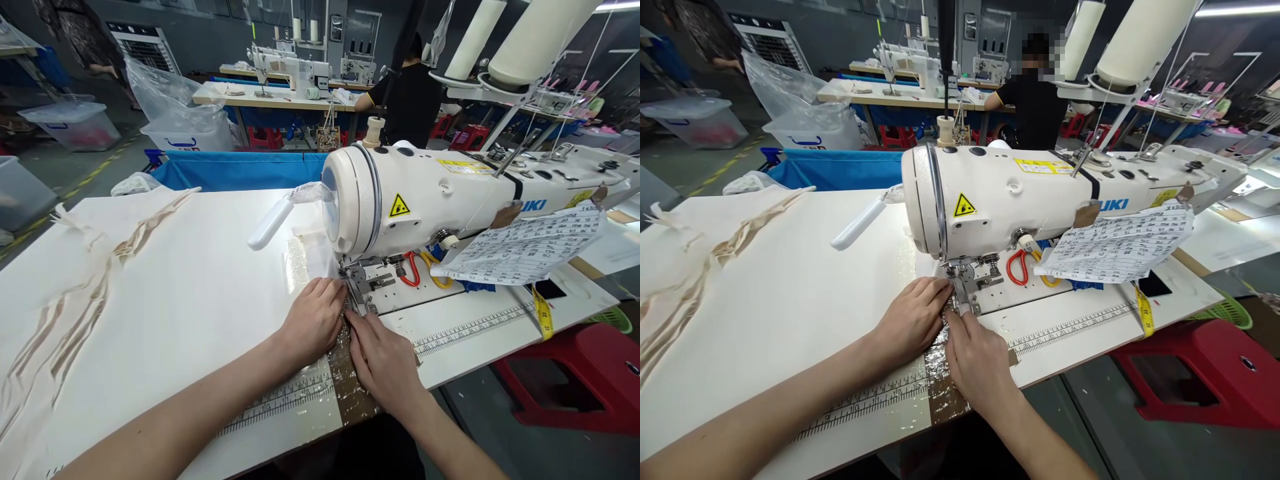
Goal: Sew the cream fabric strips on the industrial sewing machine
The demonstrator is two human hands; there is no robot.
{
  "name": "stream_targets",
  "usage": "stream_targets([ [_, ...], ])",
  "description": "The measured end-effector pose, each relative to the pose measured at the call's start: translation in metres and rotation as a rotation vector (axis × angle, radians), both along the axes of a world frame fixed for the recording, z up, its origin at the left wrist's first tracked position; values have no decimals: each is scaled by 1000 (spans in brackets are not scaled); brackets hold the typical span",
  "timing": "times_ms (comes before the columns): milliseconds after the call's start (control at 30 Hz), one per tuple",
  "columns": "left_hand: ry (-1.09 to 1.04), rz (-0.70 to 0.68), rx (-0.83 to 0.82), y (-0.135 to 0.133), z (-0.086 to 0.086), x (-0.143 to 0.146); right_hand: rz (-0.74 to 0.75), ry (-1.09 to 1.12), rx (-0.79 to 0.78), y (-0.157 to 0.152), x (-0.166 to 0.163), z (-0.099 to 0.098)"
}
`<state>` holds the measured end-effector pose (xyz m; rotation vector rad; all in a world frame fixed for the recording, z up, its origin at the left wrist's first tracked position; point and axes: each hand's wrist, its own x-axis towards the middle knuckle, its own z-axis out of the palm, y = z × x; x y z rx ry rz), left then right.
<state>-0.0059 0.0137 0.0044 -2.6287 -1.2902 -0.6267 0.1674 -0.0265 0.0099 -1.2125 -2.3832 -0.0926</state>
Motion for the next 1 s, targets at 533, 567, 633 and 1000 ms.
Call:
stream_targets([
  [533, -96, -10, -140, 8, 1, -10, -235, -238, 19, -1, -20, 5],
  [567, -100, -15, -134, 11, 1, -12, -242, -240, 15, 0, -20, 5],
  [633, -117, -13, -119, 16, -1, -14, -231, -232, 12, -1, -18, 4],
  [1000, -73, 71, -304, -49, 46, -69, 81, 214, -118, -15, 25, -32],
])
